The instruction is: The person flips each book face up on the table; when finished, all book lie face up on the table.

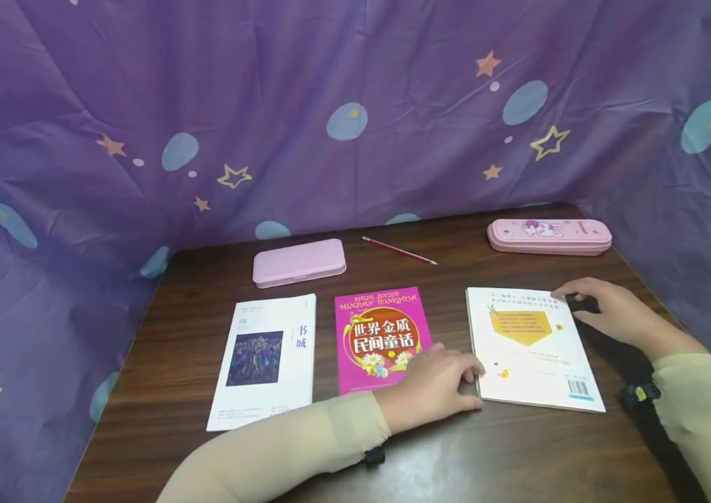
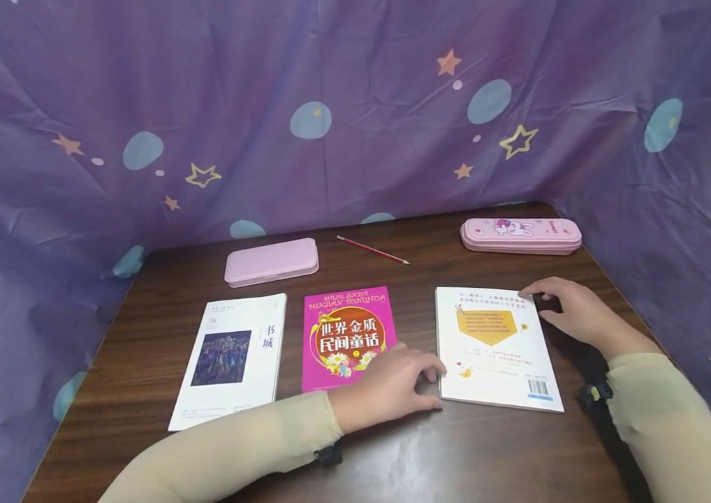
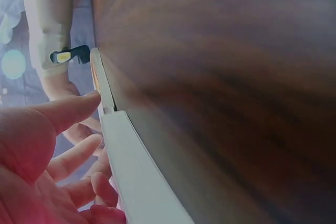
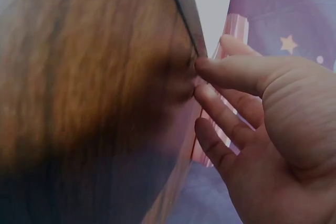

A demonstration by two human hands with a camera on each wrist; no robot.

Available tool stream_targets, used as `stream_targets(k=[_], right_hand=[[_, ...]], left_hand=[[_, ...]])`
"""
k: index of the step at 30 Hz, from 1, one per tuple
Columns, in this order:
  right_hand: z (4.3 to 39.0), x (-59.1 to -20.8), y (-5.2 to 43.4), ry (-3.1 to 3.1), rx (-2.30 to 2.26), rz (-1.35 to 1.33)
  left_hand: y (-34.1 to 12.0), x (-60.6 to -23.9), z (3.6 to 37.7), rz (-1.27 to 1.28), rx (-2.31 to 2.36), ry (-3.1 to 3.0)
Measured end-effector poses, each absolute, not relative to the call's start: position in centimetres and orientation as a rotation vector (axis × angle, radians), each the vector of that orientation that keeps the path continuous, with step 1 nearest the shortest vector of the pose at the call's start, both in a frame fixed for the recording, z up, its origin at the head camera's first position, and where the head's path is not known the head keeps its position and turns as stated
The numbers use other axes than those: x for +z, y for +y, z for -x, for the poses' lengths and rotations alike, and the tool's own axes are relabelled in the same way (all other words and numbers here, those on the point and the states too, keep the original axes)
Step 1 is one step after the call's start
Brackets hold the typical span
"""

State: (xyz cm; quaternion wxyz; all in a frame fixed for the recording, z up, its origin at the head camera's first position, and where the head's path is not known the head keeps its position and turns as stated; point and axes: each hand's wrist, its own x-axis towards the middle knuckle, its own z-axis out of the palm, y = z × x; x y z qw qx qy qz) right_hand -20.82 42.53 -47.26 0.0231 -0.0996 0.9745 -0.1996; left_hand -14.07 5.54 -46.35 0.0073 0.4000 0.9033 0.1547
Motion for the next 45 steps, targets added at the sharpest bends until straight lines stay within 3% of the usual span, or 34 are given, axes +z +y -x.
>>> stream_targets(k=[17, 26, 36, 45], right_hand=[[21.2, -47.6, 43.3, 3.150, -0.614, 0.390], [20.7, -47.0, 44.5, 3.161, -0.566, 0.635], [20.7, -45.6, 44.6, 3.013, -0.862, 0.538], [21.1, -44.8, 44.8, 3.029, -1.189, 0.633]], left_hand=[[7.0, -46.3, 13.8, -1.101, 0.372, 2.888], [6.7, -46.4, 13.4, -1.098, 0.328, 2.935], [6.4, -46.4, 13.1, -1.091, 0.274, 3.020], [5.9, -46.2, 13.0, -1.111, 0.467, 3.068]])
